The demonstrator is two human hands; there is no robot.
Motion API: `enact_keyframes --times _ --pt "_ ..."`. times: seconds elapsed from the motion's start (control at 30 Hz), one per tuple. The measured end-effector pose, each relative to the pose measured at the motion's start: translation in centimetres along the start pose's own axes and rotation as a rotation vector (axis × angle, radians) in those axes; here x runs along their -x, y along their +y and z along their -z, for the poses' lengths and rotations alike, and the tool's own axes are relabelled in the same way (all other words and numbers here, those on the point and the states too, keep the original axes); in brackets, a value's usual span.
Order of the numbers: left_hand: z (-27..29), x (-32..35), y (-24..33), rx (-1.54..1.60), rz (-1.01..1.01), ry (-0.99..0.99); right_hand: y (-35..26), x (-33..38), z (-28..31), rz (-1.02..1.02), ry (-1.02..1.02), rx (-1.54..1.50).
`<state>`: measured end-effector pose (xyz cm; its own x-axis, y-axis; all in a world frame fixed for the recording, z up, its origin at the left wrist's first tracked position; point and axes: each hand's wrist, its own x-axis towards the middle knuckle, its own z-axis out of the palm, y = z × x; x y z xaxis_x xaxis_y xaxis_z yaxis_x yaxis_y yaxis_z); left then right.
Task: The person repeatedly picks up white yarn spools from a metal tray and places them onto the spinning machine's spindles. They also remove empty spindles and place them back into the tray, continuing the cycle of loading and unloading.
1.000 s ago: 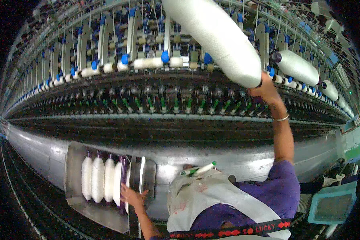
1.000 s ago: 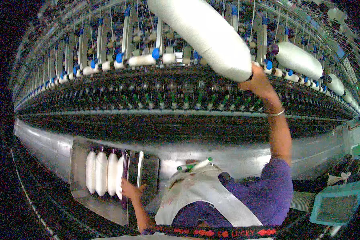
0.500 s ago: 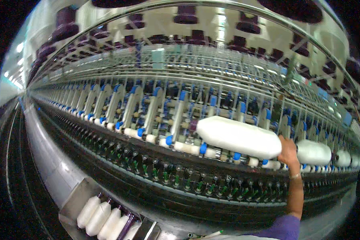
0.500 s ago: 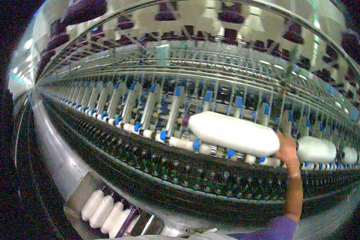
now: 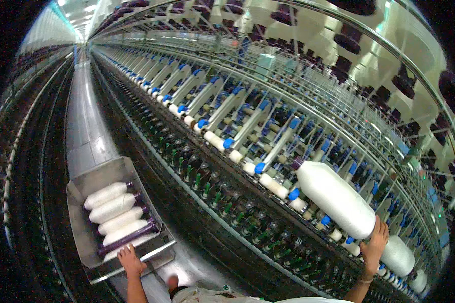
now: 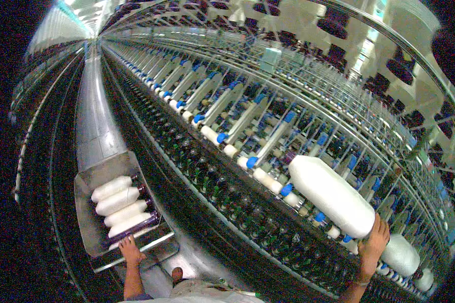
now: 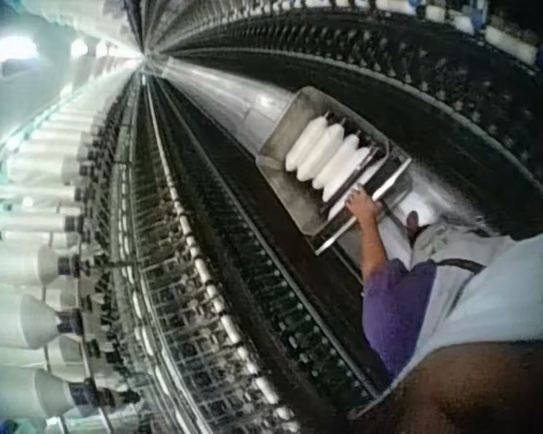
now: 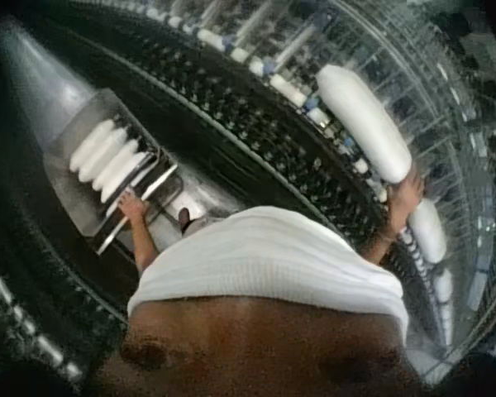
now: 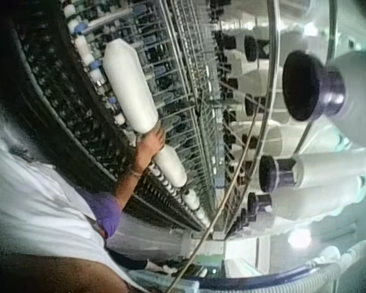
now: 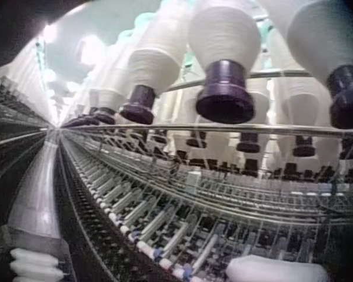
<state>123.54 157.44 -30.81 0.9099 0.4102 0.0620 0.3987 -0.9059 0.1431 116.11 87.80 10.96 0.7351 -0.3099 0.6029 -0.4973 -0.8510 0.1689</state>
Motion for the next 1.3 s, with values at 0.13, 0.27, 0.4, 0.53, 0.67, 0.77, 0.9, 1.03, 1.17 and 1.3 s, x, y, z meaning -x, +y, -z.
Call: enact_keyframes --times 0.13,0.27,0.4,0.53,0.67,0.77,0.9,1.03,1.17,1.3 --pt "0.3 -3.5 -0.9 -0.001 0.030 -0.043 -4.0 1.4 2.3 0.071 0.142 -0.108" --pt "2.0 -7.1 -1.1 -0.028 -0.015 0.052 -11.1 1.9 1.9 0.182 0.269 -0.520" --pt "3.8 -11.5 -2.1 -0.010 -0.028 0.029 -22.9 1.6 -0.3 0.303 -0.101 -0.885" --pt "4.9 -16.5 -5.0 -0.041 -0.070 0.031 -35.5 2.0 -2.1 0.702 -0.511 -0.925" --pt "6.1 -23.1 -7.9 -0.101 -0.098 -0.003 -46.6 3.0 -3.0 0.683 -0.745 -0.974" --pt "7.6 -28.4 -9.6 -0.111 -0.141 0.035 -54.0 2.9 -3.0 0.632 -0.745 -0.922" --pt "8.5 -35.4 -10.8 -0.118 -0.159 -0.003 -61.7 2.0 -3.3 0.622 -0.922 -0.940" --pt "7.2 -42.1 -11.5 -0.090 -0.160 -0.065 -65.2 -0.2 -4.4 0.609 -0.902 -0.907" --pt "5.2 -48.2 -13.7 -0.053 -0.189 0.015 -67.5 -2.3 -6.6 0.613 -0.836 -0.835" --pt "4.0 -53.8 -15.5 0.018 -0.134 -0.106 -71.5 -5.8 -8.9 0.670 -0.777 -1.005"
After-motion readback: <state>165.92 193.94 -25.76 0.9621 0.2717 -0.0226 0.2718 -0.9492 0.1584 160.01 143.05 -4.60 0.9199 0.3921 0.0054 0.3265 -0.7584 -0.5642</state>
